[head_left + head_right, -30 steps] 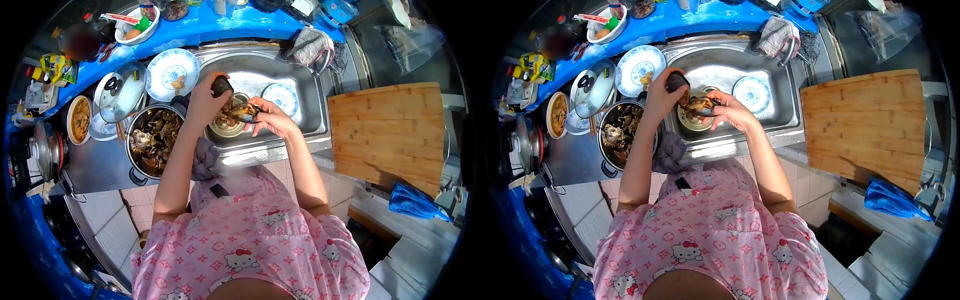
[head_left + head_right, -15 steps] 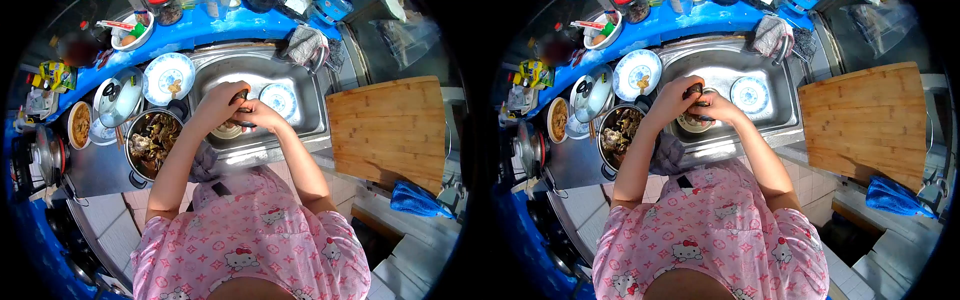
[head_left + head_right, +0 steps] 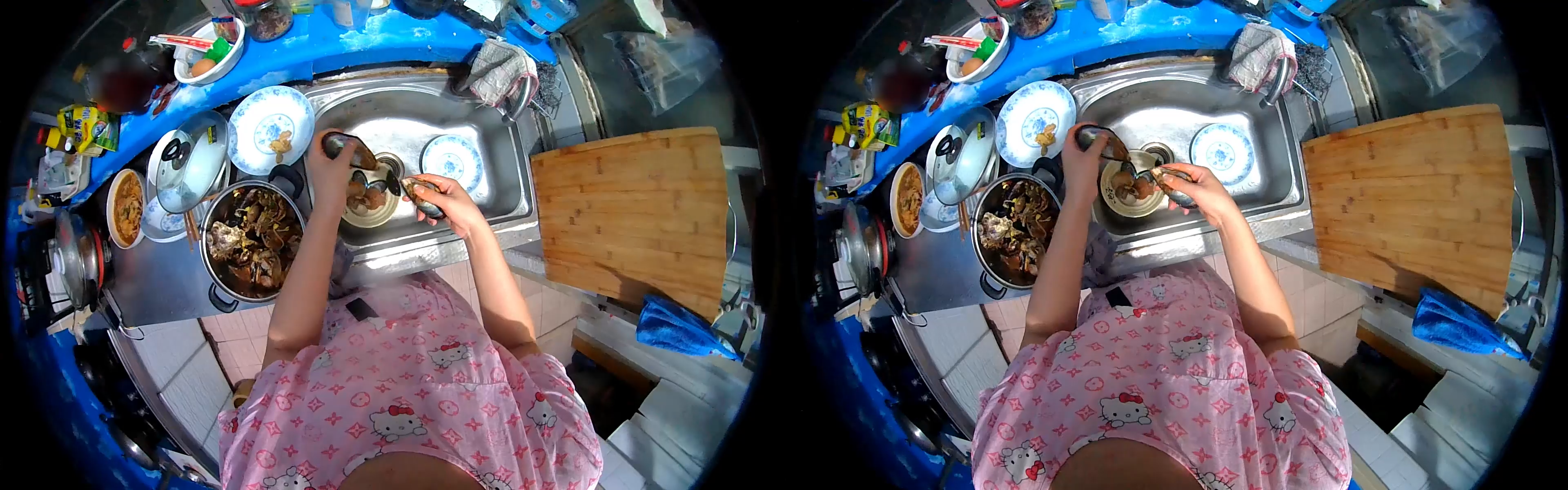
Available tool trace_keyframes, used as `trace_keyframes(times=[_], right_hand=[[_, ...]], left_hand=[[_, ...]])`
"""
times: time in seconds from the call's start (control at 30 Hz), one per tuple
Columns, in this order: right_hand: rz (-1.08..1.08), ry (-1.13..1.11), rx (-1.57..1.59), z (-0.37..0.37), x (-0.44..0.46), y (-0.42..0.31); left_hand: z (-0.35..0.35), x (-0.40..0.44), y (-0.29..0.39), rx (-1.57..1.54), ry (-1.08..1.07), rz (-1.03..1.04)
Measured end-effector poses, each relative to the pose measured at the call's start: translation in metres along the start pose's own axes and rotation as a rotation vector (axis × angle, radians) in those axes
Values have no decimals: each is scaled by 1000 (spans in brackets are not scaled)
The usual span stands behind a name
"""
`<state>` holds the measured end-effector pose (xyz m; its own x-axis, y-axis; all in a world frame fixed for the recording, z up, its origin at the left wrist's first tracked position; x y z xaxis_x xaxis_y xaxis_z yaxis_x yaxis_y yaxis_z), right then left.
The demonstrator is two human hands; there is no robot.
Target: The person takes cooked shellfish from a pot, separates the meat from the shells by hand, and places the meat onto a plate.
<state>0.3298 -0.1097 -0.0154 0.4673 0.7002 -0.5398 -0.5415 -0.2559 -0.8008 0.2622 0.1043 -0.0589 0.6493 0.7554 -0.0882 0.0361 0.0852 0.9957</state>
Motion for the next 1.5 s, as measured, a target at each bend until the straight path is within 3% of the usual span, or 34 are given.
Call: trace_keyframes(times=[0.13,0.17,0.27,0.37,0.47,0.57,0.67,0.9,1.03,1.2,1.43,1.5], right_hand=[[-9,9,149,-1,-5,-5],[-29,-36,111,-2,-5,-9],[-85,-120,322,3,-10,-17],[-130,-150,262,7,-11,-21],[-124,-179,232,21,-19,-36],[-124,-205,196,27,-17,-37],[-15,-221,4,31,-18,-46],[-183,-231,-32,67,-13,-53],[-257,-144,-69,77,2,-35],[-192,-131,-42,94,-9,-39],[-214,-154,-62,94,-16,-37],[-336,-93,-157,97,-15,-32]], left_hand=[[9,2,-61,425,-78,0],[8,1,-70,457,-154,-151],[13,-4,-85,649,-106,-173],[16,-5,-82,601,-45,294],[11,-17,-14,24,-281,-52],[-5,-45,66,75,-348,219],[-20,-62,103,480,-423,542],[-45,-61,101,757,-324,735],[-49,-66,102,806,-283,762],[-55,-66,98,783,-259,774],[-58,-59,100,569,-348,516],[-55,-59,100,556,-377,485]])
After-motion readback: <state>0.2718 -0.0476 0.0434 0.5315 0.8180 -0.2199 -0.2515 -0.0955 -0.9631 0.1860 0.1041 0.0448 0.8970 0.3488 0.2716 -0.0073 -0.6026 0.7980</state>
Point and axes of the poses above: each hand's wrist, its own x-axis towards the middle knuckle, its own z-axis out of the palm, y = z × x, the point moved 1 cm from there along x, towards the middle knuckle, and after that the axes turned 3 degrees about -x, right-handed, at the moved point
